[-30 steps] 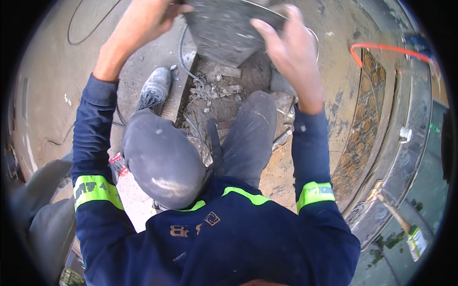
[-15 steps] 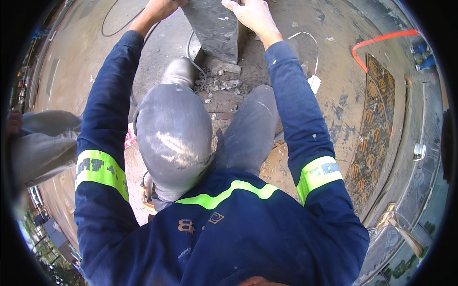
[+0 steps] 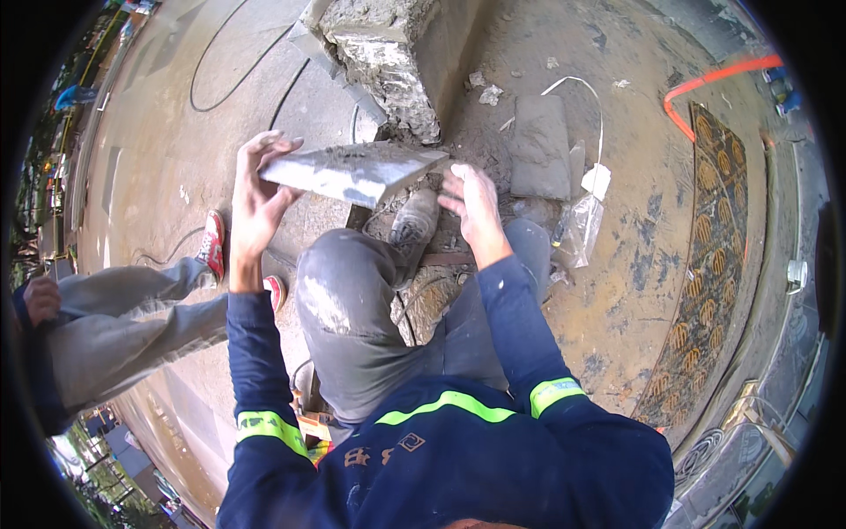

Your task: The person uses a rotary hammer to break up concrete, then spreads mortar with a trowel and places a dark tile into the prepared area. They repeatedly lift and reposition the tile to check fit, then wipe the surface with a sponge.

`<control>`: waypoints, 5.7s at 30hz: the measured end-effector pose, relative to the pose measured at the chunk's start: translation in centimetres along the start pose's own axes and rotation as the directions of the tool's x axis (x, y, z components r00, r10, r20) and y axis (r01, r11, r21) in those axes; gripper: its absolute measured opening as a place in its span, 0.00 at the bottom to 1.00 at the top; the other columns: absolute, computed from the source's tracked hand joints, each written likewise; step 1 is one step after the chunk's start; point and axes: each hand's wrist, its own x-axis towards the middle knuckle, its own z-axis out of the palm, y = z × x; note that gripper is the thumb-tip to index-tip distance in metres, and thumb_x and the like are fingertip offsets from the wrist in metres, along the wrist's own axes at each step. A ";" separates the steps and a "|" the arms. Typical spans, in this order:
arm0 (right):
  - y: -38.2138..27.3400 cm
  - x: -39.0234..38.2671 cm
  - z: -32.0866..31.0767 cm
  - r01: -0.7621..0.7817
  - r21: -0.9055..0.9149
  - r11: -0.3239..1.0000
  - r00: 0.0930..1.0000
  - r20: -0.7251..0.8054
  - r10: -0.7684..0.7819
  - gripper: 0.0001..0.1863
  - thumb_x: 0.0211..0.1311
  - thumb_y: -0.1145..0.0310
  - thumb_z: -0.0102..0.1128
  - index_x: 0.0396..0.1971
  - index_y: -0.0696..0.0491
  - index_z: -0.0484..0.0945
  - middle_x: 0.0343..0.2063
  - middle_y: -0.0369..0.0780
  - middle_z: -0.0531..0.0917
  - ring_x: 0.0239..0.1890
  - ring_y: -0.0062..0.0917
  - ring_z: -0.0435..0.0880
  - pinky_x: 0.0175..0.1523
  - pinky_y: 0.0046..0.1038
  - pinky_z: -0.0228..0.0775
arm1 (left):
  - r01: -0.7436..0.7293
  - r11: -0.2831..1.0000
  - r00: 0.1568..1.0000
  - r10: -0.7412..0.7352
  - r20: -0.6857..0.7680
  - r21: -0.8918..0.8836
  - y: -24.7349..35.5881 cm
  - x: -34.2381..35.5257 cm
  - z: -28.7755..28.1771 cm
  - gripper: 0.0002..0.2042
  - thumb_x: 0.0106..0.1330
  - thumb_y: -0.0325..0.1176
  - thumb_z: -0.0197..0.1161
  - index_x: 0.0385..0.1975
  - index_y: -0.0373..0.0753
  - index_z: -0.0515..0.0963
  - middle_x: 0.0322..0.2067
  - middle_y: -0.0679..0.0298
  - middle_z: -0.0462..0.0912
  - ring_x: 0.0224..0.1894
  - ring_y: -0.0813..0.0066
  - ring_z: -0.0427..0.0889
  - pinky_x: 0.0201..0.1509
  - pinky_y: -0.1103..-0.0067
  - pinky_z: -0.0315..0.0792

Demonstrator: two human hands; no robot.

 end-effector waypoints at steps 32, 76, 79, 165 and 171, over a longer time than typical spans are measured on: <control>7.8 16.0 4.8 -0.131 0.387 0.913 0.988 -0.021 0.151 0.10 0.68 0.73 0.62 0.47 0.56 0.80 0.42 0.43 0.84 0.48 0.36 0.85 0.56 0.45 0.82 | 0.002 0.770 0.970 -0.158 -0.187 -0.638 -4.2 8.2 -0.7 0.06 0.58 0.28 0.58 0.21 0.39 0.71 0.24 0.57 0.77 0.32 0.67 0.78 0.47 0.72 0.74; 3.3 22.3 3.0 -0.318 0.473 0.822 0.948 0.133 0.290 0.41 0.80 0.34 0.34 0.77 0.50 0.66 0.74 0.51 0.73 0.74 0.69 0.67 0.52 0.45 0.87 | -0.246 0.914 0.935 0.136 -0.328 -0.322 -1.7 14.2 1.9 0.29 0.69 0.34 0.75 0.69 0.37 0.73 0.60 0.61 0.70 0.64 0.70 0.72 0.71 0.71 0.69; 2.3 21.5 4.3 -0.340 0.433 0.835 0.934 0.056 0.352 0.38 0.80 0.36 0.39 0.73 0.51 0.71 0.70 0.51 0.77 0.70 0.65 0.73 0.52 0.42 0.88 | -0.171 0.953 0.959 0.102 -0.265 -0.251 -1.7 12.7 0.9 0.39 0.74 0.30 0.69 0.81 0.37 0.56 0.74 0.49 0.68 0.80 0.59 0.63 0.79 0.63 0.68; -20.4 1.0 23.7 0.586 -0.490 -0.646 0.488 0.849 -0.202 0.21 0.58 0.71 0.79 0.51 0.63 0.88 0.33 0.48 0.89 0.31 0.34 0.86 0.41 0.29 0.76 | 0.210 -0.627 0.719 -0.421 0.552 -0.751 -32.0 12.2 18.3 0.62 0.70 0.71 0.63 0.83 0.32 0.33 0.78 0.25 0.39 0.82 0.22 0.43 0.78 0.28 0.51; -20.7 1.2 24.0 0.575 -0.453 -0.681 0.488 0.858 -0.159 0.23 0.61 0.64 0.80 0.52 0.61 0.88 0.31 0.47 0.88 0.29 0.34 0.85 0.37 0.31 0.74 | 0.272 -0.574 0.763 -0.361 0.537 -0.772 -32.6 12.3 17.5 0.59 0.67 0.70 0.68 0.83 0.34 0.45 0.80 0.31 0.47 0.81 0.24 0.47 0.77 0.28 0.52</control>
